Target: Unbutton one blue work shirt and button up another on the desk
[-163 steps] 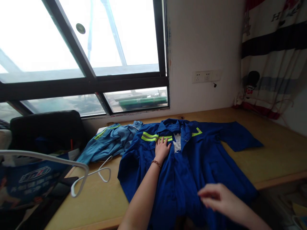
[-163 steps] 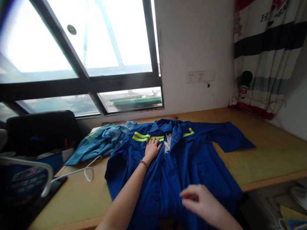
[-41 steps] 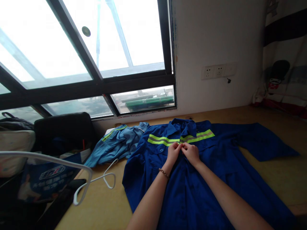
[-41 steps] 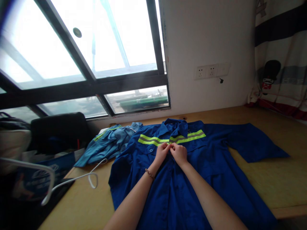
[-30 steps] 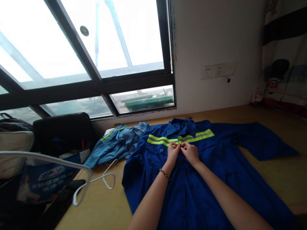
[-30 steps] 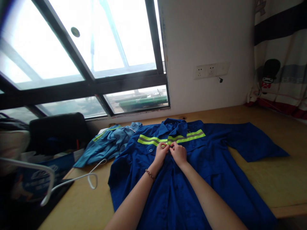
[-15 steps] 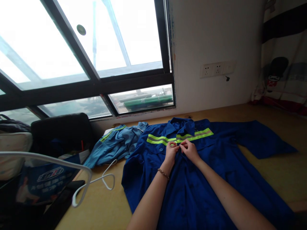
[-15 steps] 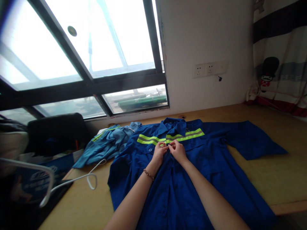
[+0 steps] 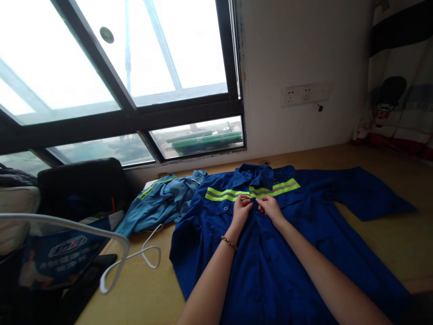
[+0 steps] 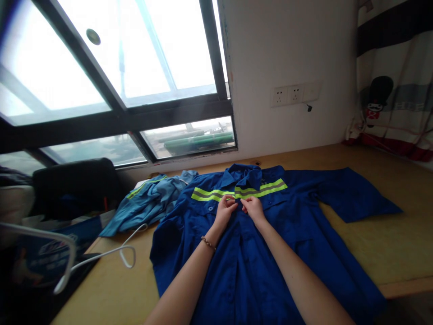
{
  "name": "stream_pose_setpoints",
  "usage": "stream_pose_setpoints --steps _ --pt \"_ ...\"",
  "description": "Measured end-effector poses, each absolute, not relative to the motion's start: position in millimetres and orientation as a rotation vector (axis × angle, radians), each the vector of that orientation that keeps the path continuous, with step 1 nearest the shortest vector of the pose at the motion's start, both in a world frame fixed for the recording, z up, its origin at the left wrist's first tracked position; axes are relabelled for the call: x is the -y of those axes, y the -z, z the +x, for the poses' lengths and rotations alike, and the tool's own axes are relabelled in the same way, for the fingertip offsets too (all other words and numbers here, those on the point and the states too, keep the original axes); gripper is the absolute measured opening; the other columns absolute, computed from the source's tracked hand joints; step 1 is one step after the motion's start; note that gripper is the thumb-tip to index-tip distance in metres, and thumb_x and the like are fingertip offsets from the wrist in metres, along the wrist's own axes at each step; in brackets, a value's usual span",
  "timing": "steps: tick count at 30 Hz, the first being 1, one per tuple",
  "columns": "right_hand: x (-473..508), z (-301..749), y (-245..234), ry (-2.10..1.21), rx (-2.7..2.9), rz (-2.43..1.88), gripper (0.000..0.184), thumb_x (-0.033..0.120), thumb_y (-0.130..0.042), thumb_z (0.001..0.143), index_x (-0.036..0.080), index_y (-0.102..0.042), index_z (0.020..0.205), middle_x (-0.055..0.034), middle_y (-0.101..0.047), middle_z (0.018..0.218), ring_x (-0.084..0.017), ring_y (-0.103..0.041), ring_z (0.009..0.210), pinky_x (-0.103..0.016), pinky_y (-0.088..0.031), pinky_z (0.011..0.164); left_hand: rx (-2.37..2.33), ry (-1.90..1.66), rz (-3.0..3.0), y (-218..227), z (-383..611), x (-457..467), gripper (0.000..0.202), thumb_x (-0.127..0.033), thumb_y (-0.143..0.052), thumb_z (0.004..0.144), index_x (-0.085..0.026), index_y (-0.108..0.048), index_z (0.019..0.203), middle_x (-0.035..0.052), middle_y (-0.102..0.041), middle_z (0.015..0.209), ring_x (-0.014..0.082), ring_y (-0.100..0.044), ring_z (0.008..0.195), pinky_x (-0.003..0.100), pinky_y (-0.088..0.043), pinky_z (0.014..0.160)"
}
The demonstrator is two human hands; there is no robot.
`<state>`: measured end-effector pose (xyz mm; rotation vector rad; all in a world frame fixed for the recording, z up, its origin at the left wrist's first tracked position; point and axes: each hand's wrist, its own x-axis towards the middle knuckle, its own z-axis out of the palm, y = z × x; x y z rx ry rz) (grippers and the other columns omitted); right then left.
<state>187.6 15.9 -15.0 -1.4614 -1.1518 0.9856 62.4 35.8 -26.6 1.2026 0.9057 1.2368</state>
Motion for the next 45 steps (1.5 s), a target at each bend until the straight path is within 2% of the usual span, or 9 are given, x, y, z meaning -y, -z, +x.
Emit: stream_pose_setpoints --steps 3,6,11,16,22,29,32,35,45 --pt "-1 181 12 -0.563 1.468 -1.600 0.023 0.040 -0.057 0.066 0.019 -0.048 0.070 -0.0015 -0.057 0.059 -0.015 -0.054 0.056 -0.024 -0.037 0.052 -0.894 -1.246 1.276 32 60 -40 0.027 -0.019 -0.058 0.068 -0.018 -0.050 0.094 -0.0008 -0.056 0.065 0.0103 -0.055 0.060 0.019 -0.042 0.056" --pt "19 172 6 -0.301 1.763 -1.761 0.019 0.034 -0.058 0.067 0.019 -0.049 0.076 -0.0037 -0.059 0.075 -0.015 -0.056 0.067 -0.024 -0.036 0.056 -0.863 -1.259 1.350 37 58 -45 0.033 -0.015 -0.053 0.071 -0.018 -0.048 0.104 0.0004 -0.059 0.070 0.0115 -0.058 0.066 0.023 -0.046 0.064" --pt "38 162 1 -0.192 1.942 -2.004 0.010 0.023 -0.049 0.072 0.018 -0.050 0.081 -0.0052 -0.059 0.080 -0.017 -0.057 0.070 -0.025 -0.033 0.055 -0.790 -1.255 1.409 38 55 -59 0.052 -0.007 -0.056 0.066 -0.019 -0.043 0.115 0.0044 -0.063 0.085 0.0151 -0.061 0.079 0.031 -0.048 0.076" --pt "41 161 4 -0.139 1.914 -2.075 0.011 0.023 -0.045 0.072 0.018 -0.053 0.078 -0.0057 -0.060 0.082 -0.018 -0.056 0.073 -0.025 -0.031 0.055 -0.832 -1.252 1.481 35 57 -75 0.058 -0.006 -0.059 0.063 -0.017 -0.042 0.117 0.0058 -0.063 0.086 0.0164 -0.061 0.079 0.032 -0.048 0.075" --pt "36 172 4 -0.361 1.919 -1.982 0.013 0.029 -0.050 0.067 0.019 -0.055 0.061 -0.0028 -0.059 0.063 -0.016 -0.053 0.061 -0.025 -0.025 0.051 -1.018 -1.208 1.710 39 62 -76 0.054 -0.009 -0.055 0.068 -0.017 -0.041 0.119 0.0064 -0.063 0.086 0.0164 -0.060 0.078 0.032 -0.048 0.074" --pt "25 198 0 -1.118 1.618 -1.713 0.029 0.032 -0.049 0.068 0.017 -0.043 0.044 0.0040 -0.036 0.039 -0.007 -0.033 0.038 -0.021 -0.020 0.041 -1.092 -0.907 2.192 26 38 -32 0.059 -0.014 -0.054 0.071 -0.018 -0.034 0.127 0.0107 -0.055 0.113 0.0203 -0.052 0.103 0.037 -0.041 0.089" --pt "27 204 -4 -1.470 1.326 -1.490 0.030 0.037 -0.053 0.067 0.017 -0.041 0.050 0.0069 -0.034 0.041 -0.003 -0.023 0.034 -0.019 -0.012 0.036 -1.128 -0.841 2.394 9 23 5 0.038 -0.017 -0.051 0.075 -0.020 -0.049 0.113 0.0079 -0.051 0.119 0.0196 -0.047 0.107 0.034 -0.038 0.093" --pt "29 206 -8 -1.701 0.988 -1.251 0.027 0.034 -0.061 0.062 0.016 -0.043 0.056 0.0073 -0.038 0.045 -0.001 -0.019 0.033 -0.018 -0.006 0.035 -1.138 -0.739 2.556 -2 17 38 0.025 -0.018 -0.046 0.080 -0.022 -0.057 0.101 0.0044 -0.057 0.107 0.0179 -0.050 0.099 0.031 -0.041 0.088" --pt "51 198 -3 -1.641 0.987 -1.046 0.029 0.033 -0.064 0.060 0.012 -0.063 0.081 0.0056 -0.043 0.050 -0.002 -0.023 0.037 -0.018 -0.011 0.036 -1.485 -0.709 2.483 8 17 47 0.021 -0.016 -0.041 0.081 -0.019 -0.057 0.093 0.0060 -0.055 0.095 0.0155 -0.053 0.083 0.025 -0.044 0.070"
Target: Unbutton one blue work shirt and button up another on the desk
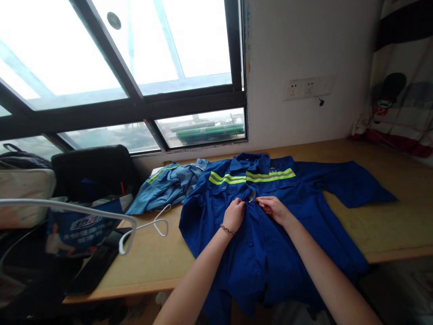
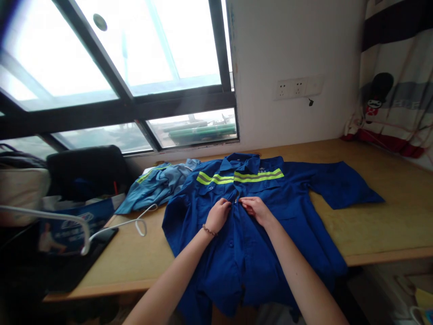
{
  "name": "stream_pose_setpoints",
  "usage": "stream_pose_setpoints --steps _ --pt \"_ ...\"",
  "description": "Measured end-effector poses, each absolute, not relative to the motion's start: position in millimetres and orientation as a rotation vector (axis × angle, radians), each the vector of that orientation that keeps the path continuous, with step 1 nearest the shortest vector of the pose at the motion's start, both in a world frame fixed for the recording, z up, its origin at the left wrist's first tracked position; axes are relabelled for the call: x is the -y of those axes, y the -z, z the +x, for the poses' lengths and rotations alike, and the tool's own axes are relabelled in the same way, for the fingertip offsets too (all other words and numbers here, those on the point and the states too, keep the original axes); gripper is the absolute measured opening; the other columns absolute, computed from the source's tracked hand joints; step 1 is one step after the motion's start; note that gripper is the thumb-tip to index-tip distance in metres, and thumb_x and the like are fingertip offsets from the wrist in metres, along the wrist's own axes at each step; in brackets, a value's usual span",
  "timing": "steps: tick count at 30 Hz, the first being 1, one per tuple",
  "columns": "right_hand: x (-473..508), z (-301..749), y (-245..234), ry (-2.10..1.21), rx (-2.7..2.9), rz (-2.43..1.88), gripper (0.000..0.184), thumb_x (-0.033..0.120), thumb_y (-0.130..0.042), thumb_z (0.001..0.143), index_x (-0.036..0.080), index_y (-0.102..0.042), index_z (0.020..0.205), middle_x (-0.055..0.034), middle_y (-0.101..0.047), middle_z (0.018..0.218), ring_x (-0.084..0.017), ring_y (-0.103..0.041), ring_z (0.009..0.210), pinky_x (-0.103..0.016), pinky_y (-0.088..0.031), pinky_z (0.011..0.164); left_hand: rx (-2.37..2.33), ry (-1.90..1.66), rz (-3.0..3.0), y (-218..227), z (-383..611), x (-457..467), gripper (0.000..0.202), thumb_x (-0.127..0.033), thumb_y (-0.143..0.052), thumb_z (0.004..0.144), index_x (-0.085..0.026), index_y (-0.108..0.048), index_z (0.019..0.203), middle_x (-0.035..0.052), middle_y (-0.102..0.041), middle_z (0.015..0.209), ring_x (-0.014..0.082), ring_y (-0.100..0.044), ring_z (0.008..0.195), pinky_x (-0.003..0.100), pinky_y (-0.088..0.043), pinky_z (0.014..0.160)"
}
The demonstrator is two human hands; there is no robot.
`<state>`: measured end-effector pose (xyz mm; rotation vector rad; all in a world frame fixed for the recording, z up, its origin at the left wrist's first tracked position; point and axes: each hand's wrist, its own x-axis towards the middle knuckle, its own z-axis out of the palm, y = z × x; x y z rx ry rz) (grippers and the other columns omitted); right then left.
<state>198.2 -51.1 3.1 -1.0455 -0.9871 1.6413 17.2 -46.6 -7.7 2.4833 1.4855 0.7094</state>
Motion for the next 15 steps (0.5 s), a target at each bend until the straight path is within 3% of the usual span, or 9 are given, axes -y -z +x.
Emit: stream_pose_setpoints --steps 4,8,11,15 --pt "56 189 2 -1.414 1.222 -1.228 0.029 0.033 -0.061 0.064 0.012 -0.067 0.083 0.0034 -0.049 0.049 -0.004 -0.033 0.039 -0.019 -0.021 0.038 -1.365 -0.858 2.311 7 12 48 0.009 -0.018 -0.048 0.078 -0.017 -0.055 0.082 0.0044 -0.057 0.085 0.0142 -0.055 0.075 0.025 -0.044 0.068" --pt "57 183 3 -1.014 1.591 -1.214 0.020 0.029 -0.057 0.069 0.016 -0.069 0.077 -0.0032 -0.061 0.067 -0.012 -0.052 0.059 -0.023 -0.039 0.055 -1.189 -0.946 1.990 7 12 51 0.008 -0.023 -0.049 0.077 -0.017 -0.054 0.076 0.0014 -0.059 0.067 0.0136 -0.057 0.062 0.025 -0.045 0.060" --pt "59 181 2 -0.814 1.697 -1.220 0.016 0.027 -0.057 0.070 0.017 -0.069 0.075 -0.0037 -0.061 0.074 -0.013 -0.053 0.063 -0.024 -0.040 0.058 -1.047 -0.968 1.671 10 15 52 0.012 -0.028 -0.051 0.076 -0.017 -0.053 0.076 0.0002 -0.059 0.059 0.0141 -0.058 0.055 0.026 -0.047 0.055" --pt "59 180 1 -0.714 1.697 -1.223 0.012 0.024 -0.057 0.070 0.019 -0.068 0.073 -0.0028 -0.061 0.076 -0.012 -0.054 0.064 -0.024 -0.042 0.059 -0.967 -1.012 1.356 14 22 48 0.018 -0.032 -0.060 0.067 -0.016 -0.054 0.071 0.0003 -0.060 0.060 0.0154 -0.060 0.059 0.030 -0.051 0.058"
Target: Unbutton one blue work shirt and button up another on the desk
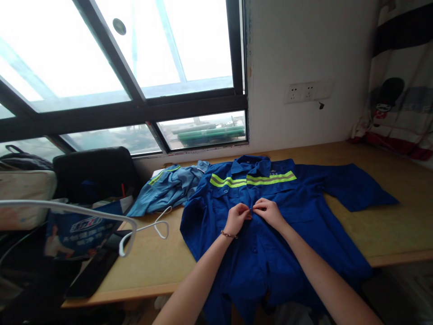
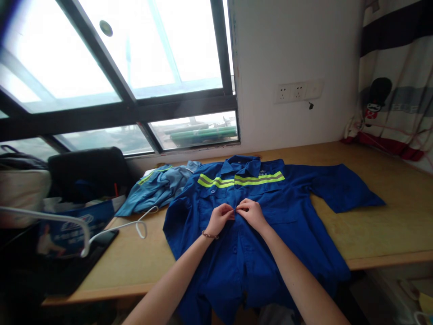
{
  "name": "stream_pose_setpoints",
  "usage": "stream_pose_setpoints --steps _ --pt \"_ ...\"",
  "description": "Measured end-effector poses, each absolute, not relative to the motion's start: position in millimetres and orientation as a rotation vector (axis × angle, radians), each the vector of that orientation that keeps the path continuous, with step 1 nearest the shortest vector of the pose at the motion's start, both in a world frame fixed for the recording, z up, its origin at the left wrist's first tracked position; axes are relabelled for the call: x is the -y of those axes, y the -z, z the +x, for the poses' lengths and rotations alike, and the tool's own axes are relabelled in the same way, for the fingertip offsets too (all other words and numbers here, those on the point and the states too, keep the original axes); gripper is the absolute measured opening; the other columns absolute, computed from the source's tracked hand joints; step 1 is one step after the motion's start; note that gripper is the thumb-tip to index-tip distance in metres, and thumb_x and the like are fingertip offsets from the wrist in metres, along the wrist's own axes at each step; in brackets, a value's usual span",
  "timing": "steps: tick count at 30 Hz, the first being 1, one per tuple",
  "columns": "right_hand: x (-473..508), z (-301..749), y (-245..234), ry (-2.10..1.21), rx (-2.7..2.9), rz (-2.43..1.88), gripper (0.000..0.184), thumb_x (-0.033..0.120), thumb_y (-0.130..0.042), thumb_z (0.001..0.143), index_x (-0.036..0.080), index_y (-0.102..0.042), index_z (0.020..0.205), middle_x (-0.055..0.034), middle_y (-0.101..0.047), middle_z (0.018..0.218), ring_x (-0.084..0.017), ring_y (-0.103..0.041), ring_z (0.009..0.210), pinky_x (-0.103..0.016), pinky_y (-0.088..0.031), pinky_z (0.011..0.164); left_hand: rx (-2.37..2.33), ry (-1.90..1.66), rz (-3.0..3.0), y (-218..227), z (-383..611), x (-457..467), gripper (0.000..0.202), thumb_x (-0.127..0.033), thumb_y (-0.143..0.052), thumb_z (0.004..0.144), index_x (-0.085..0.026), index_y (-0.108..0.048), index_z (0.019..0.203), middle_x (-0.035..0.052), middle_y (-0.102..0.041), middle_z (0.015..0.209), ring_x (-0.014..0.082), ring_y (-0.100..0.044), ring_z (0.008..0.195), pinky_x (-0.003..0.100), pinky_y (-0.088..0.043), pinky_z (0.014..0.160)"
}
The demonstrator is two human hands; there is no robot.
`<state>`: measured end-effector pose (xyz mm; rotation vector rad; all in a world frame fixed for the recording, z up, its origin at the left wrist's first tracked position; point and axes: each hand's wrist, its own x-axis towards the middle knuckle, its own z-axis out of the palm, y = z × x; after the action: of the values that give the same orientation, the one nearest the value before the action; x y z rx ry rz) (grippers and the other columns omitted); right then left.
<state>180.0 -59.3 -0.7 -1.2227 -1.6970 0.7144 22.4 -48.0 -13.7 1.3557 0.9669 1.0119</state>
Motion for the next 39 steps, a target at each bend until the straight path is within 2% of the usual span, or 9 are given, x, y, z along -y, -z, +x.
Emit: stream_pose_setpoints --steps 4,9,21,25,33,37,39 --pt "55 182 1 -0.623 1.658 -1.305 0.009 0.023 -0.057 0.070 0.018 -0.065 0.068 -0.0022 -0.060 0.071 -0.013 -0.054 0.065 -0.025 -0.042 0.062 -0.936 -0.998 1.223 15 35 36 0.024 -0.033 -0.068 0.059 -0.014 -0.055 0.067 -0.0006 -0.058 0.059 0.0132 -0.058 0.057 0.029 -0.051 0.060" --pt "51 183 5 -0.513 1.651 -1.409 0.006 0.019 -0.055 0.069 0.017 -0.060 0.067 -0.0012 -0.058 0.067 -0.013 -0.053 0.062 -0.024 -0.041 0.060 -0.999 -0.997 1.239 16 45 26 0.026 -0.036 -0.066 0.062 -0.013 -0.056 0.070 -0.0013 -0.056 0.059 0.0097 -0.055 0.054 0.021 -0.046 0.052" --pt "61 172 -3 -0.421 1.821 -1.371 0.003 0.016 -0.053 0.072 0.019 -0.052 0.072 0.0009 -0.051 0.069 -0.012 -0.048 0.062 -0.022 -0.038 0.057 -1.004 -1.143 1.176 29 41 26 0.028 -0.026 -0.064 0.059 -0.017 -0.041 0.072 -0.0061 -0.047 0.058 0.0055 -0.047 0.049 0.017 -0.038 0.048" --pt "65 171 -5 -0.384 1.886 -1.358 0.004 0.018 -0.051 0.076 0.019 -0.051 0.072 0.0003 -0.050 0.070 -0.012 -0.048 0.062 -0.023 -0.038 0.059 -1.011 -1.149 1.217 29 41 25 0.027 -0.027 -0.064 0.060 -0.017 -0.043 0.073 -0.0050 -0.048 0.061 0.0065 -0.049 0.054 0.018 -0.038 0.050" --pt "71 170 -7 -0.229 1.850 -1.322 0.014 0.018 -0.041 0.084 0.019 -0.050 0.074 -0.0038 -0.052 0.079 -0.016 -0.050 0.077 -0.026 -0.039 0.071 -0.929 -1.120 1.264 23 39 30 0.030 -0.036 -0.064 0.063 -0.016 -0.043 0.072 -0.0053 -0.048 0.060 0.0062 -0.048 0.051 0.020 -0.040 0.051" --pt "68 172 -3 -0.242 1.838 -1.328 0.014 0.018 -0.041 0.084 0.018 -0.050 0.074 -0.0035 -0.052 0.077 -0.015 -0.050 0.075 -0.026 -0.039 0.070 -0.943 -1.123 1.270 13 44 32 0.033 -0.037 -0.067 0.059 -0.016 -0.044 0.069 -0.0055 -0.048 0.058 0.0072 -0.050 0.051 0.021 -0.042 0.053" --pt "66 173 0 -0.245 1.841 -1.335 0.012 0.017 -0.043 0.083 0.018 -0.050 0.073 -0.0033 -0.051 0.076 -0.016 -0.050 0.073 -0.026 -0.040 0.068 -0.974 -1.078 1.257 2 39 40 0.034 -0.038 -0.068 0.057 -0.016 -0.046 0.071 -0.0030 -0.053 0.063 0.0091 -0.053 0.056 0.023 -0.045 0.056"
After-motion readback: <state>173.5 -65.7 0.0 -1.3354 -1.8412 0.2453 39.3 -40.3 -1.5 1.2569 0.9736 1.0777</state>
